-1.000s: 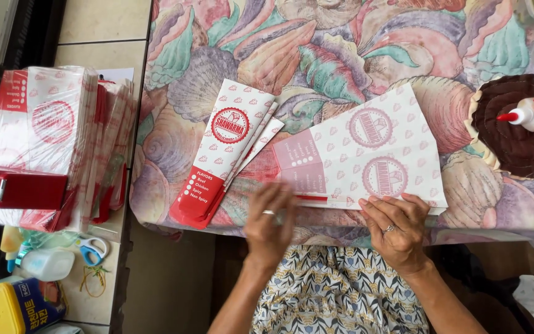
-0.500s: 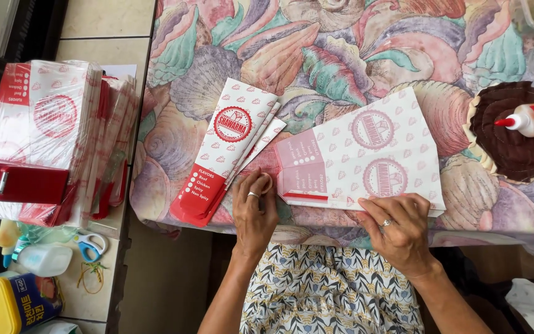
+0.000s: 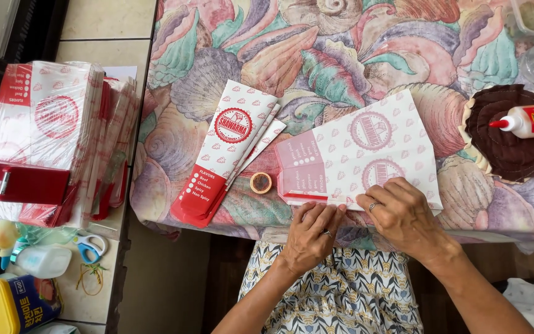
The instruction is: Folding and gluing paper food packaging at a workstation.
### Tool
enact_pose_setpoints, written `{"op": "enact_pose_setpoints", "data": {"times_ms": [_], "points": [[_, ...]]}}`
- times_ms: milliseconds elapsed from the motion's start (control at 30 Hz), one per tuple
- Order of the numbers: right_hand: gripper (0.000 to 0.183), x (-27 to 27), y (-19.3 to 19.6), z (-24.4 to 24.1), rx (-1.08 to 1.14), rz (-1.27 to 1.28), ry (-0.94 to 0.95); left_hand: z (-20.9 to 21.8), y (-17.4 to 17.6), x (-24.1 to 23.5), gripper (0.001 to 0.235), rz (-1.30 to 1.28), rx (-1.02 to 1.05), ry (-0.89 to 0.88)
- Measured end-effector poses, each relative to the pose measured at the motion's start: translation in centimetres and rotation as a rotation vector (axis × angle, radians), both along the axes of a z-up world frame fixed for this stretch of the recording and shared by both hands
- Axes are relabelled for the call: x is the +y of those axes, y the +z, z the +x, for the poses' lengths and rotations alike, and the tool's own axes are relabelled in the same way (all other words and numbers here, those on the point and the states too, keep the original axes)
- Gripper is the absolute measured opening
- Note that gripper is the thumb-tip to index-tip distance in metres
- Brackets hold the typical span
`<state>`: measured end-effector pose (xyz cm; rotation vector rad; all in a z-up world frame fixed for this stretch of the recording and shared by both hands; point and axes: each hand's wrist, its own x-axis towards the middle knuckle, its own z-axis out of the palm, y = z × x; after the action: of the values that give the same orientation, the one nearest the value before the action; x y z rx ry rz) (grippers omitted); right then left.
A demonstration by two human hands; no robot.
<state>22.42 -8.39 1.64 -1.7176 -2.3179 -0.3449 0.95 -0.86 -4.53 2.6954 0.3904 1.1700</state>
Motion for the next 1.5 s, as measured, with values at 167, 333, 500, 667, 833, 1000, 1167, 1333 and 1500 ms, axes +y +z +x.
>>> {"op": "enact_pose_setpoints", "data": {"times_ms": [167,333,500,667,833,1000,1167,1333,1500], "points": [[0.012,0.8,1.5,-0.8,-0.008,0.059,0.038,-0.1,0.1,0.1,0.038,0.029,0.009,0.003],[0.014,1.6,1.5,-0.6,0.006,0.089,0.019,0.5,2.6,0.0,0.028,-0.019,0.029,0.016],[0.007,2.2,0.5,0.4,0.115,-0.109,-0.026,1.9,2.3,-0.9,0.051,-0.285,0.246,0.171],[0.017,8.3,0.3,4.3,0.388,-0.138,-0.123,2.3,1.4,-1.0,0.052,-0.214,0.333,0.205],[0.017,15.7,-0.3,7.5,0.392,-0.143,-0.236,2.5,1.8,-1.0,0.051,-0.236,0.354,0.239],[0.010,19.0,0.4,8.0,0.417,-0.606,-0.328,2.6,1.7,-1.1,0.049,-0.250,0.387,0.238],[0.007,13.8,3.8,5.9,0.283,-0.301,-0.203,2.6,1.5,-1.1,0.050,-0.170,0.312,0.268],[0.017,5.9,3.0,-0.2,0.143,0.189,-0.089,2.6,1.4,-1.0,0.047,-0.108,0.222,0.299],[0.015,2.5,-1.1,-2.7,0.186,0.285,-0.044,2.1,1.2,-0.8,0.044,-0.089,0.179,0.254]]}}
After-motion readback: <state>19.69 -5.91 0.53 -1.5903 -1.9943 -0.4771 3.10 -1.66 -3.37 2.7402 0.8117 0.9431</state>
